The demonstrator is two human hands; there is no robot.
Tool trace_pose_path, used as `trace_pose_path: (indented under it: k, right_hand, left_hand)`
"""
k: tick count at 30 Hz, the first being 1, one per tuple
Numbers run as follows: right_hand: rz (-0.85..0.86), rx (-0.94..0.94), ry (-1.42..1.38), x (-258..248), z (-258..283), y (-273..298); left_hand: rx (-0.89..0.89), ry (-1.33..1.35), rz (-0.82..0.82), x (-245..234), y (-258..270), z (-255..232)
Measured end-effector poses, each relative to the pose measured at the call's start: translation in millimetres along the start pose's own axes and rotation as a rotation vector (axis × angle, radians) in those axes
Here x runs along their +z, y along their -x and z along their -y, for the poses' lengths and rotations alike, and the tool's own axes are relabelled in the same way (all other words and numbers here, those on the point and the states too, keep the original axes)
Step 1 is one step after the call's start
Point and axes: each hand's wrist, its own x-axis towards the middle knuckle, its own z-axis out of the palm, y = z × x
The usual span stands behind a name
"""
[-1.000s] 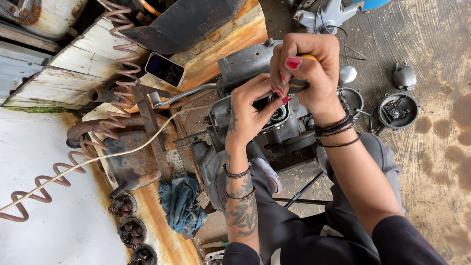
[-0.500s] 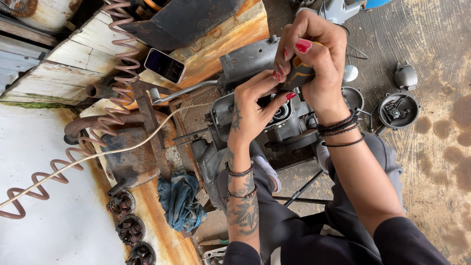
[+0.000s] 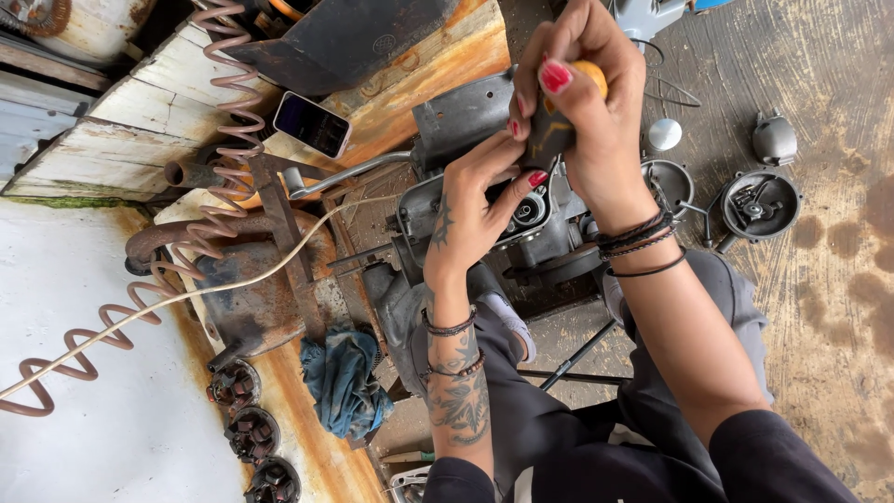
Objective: The person uses a screwdriver to tighten a screw on a small engine component. They hold the engine part steady with their left hand while turning the screwdriver with their right hand.
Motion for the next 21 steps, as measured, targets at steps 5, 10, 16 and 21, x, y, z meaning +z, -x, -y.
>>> trace_pose_path:
  k: [5,10,16,21]
  right_hand:
    - [-0.209,-0.118,0.288,-6,-9,1]
    - [-0.078,-0.041,0.379,-22,11,0]
    - [0.41,0.127,0.277,-20,49,-5]
    - [0.467,0.167,0.207,-17,51,-4]
  left_hand:
    - [-0.051,0.024,-0.073,2,-4,-4]
    - [-0.046,-0.053,-0.095,-1,-2,-4]
    - [0.005,-0.143,-0.095,-1,-3,-9]
    - [0.04,-0.097,-0.102,-7,-2,-11]
